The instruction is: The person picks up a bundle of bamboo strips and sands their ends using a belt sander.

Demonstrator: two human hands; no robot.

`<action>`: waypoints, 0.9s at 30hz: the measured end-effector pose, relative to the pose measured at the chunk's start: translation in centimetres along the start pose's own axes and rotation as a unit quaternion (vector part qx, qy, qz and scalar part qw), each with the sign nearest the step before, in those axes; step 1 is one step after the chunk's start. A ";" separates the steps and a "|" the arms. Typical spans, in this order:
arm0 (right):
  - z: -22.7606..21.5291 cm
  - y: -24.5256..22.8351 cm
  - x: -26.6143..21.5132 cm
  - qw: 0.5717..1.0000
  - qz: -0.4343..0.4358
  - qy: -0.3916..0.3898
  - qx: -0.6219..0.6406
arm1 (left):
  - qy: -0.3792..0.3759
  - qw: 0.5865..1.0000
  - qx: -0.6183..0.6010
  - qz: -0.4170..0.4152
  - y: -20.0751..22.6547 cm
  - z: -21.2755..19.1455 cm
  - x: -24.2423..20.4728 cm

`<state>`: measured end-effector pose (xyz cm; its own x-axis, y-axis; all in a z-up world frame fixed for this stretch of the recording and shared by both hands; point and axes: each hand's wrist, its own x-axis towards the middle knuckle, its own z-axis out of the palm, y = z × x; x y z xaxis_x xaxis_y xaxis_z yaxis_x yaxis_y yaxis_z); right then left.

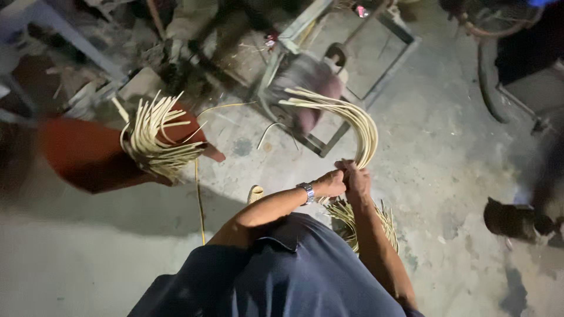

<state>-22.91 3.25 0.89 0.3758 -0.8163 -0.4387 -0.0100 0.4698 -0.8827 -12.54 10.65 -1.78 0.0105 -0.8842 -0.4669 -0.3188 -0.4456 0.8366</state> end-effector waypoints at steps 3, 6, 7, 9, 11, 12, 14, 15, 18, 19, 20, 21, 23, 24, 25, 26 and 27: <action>-2.0 -6.1 -2.4 0.996 -0.081 -0.002 -0.029 | -0.014 0.990 0.069 0.123 6.7 -2.2 -3.7; -5.4 -10.7 -4.2 0.985 -0.151 -0.055 -0.061 | -0.041 0.934 0.182 0.305 13.1 -5.1 -9.9; -6.5 -12.4 -4.5 0.976 -0.188 -0.099 -0.043 | -0.016 0.902 0.204 0.381 15.0 -5.9 -12.2; -7.8 -15.9 -4.8 0.932 -0.213 -0.071 -0.285 | 0.130 0.820 0.246 0.501 17.8 -8.1 -15.6; -8.2 -18.2 -6.6 0.833 -0.209 -0.041 -0.511 | 0.215 0.806 0.259 0.488 19.5 -11.2 -15.8; -8.0 -19.5 -7.4 0.808 -0.182 -0.066 -0.557 | 0.237 0.813 0.257 0.466 19.8 -13.1 -14.9; -8.1 -22.4 -8.9 0.780 -0.154 -0.093 -0.599 | 0.182 0.837 0.197 0.476 19.0 -14.9 -13.4; -8.2 -23.7 -9.5 0.772 -0.195 -0.144 -0.587 | 0.128 0.855 0.135 0.485 18.1 -14.8 -12.8; -8.3 -25.9 -8.0 0.769 -0.264 -0.241 -0.530 | -0.062 0.964 0.031 0.256 15.5 -13.3 -11.2; -8.4 -26.2 -7.3 0.772 -0.288 -0.288 -0.487 | -0.062 0.964 0.032 0.255 15.1 -12.7 -11.1; -8.2 -26.5 -6.2 0.772 -0.289 -0.289 -0.487 | -0.106 0.958 -0.051 0.261 15.0 -12.0 -11.0; -7.9 -26.9 -4.9 0.747 -0.350 -0.307 -0.475 | -0.150 0.943 -0.134 0.266 15.0 -11.3 -11.0; -7.4 -27.5 -3.0 0.717 -0.406 -0.328 -0.462 | -0.149 0.925 -0.223 0.267 15.2 -9.5 -11.7; -6.6 -28.0 -2.0 0.692 -0.443 -0.331 -0.464 | -0.147 0.901 -0.306 0.270 15.6 -9.0 -12.0; -5.8 -28.4 -1.1 0.665 -0.479 -0.335 -0.465 | -0.144 0.901 -0.306 0.272 16.1 -8.4 -12.2; -5.0 -28.4 -0.6 0.663 -0.480 -0.338 -0.464 | -0.143 0.872 -0.396 0.249 16.7 -7.6 -12.4; -4.1 -28.3 -0.1 0.667 -0.473 -0.342 -0.463 | -0.141 0.835 -0.483 0.224 17.0 -7.0 -12.8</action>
<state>-26.50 -11.35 25.25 0.9515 -0.1073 0.2884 0.0825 -0.8139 -0.5751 -11.44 13.41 20.48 -0.1721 -0.9849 0.0206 0.6834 -0.1043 0.7225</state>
